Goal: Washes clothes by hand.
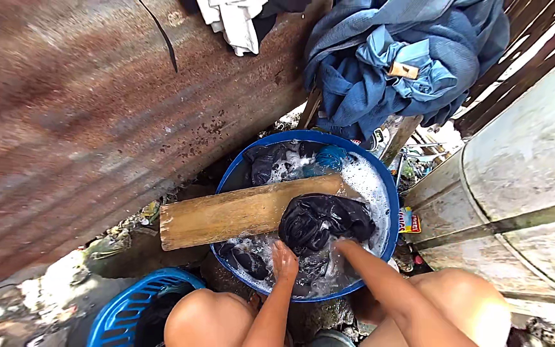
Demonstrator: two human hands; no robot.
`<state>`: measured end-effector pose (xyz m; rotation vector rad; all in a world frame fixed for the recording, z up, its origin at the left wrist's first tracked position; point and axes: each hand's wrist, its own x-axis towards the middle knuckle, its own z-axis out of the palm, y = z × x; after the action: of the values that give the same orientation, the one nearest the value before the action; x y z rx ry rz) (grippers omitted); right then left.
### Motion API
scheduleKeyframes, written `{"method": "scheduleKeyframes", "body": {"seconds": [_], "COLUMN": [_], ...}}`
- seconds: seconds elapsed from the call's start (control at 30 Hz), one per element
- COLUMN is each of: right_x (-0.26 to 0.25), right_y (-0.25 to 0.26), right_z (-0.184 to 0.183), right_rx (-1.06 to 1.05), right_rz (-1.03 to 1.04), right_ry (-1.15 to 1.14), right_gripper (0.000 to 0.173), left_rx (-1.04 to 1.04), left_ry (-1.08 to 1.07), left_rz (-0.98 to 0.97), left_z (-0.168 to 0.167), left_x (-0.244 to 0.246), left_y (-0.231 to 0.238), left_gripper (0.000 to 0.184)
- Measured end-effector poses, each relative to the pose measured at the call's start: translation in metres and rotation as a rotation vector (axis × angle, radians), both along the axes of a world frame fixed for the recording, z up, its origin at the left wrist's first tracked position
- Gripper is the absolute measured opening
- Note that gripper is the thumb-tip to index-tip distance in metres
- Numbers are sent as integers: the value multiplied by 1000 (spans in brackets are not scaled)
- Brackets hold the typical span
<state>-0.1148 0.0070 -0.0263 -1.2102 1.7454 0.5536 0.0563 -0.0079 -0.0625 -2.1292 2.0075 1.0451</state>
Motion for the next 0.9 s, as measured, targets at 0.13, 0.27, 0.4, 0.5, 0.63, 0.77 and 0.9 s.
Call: {"method": "scheduleKeyframes", "body": {"seconds": [0.13, 0.27, 0.4, 0.5, 0.63, 0.77, 0.9], "right_x": [14, 18, 20, 30, 100, 141, 40], "right_y": [-39, -54, -75, -92, -99, -94, -114], "right_z": [49, 106, 144, 122, 90, 50, 22], "right_rx": [96, -194, -523, -747, -928, -802, -842], "right_rz": [476, 450, 164, -118, -337, -90, -224], "right_ry": [63, -226, -535, -593, -498, -312, 38], "right_gripper": [43, 51, 55, 62, 71, 70, 68], "left_rx": [224, 339, 54, -77, -140, -26, 110], "left_ry": [-61, -197, 92, 423, 1057, 1296, 1070], "left_rz": [-182, -381, -15, 322, 785, 957, 1133], "left_z": [0, 13, 30, 54, 49, 24, 26], "left_x": [6, 2, 12, 27, 37, 54, 47], "left_y": [5, -3, -25, -43, -73, -93, -116], "left_gripper": [56, 46, 44, 38, 20, 45, 49]}}
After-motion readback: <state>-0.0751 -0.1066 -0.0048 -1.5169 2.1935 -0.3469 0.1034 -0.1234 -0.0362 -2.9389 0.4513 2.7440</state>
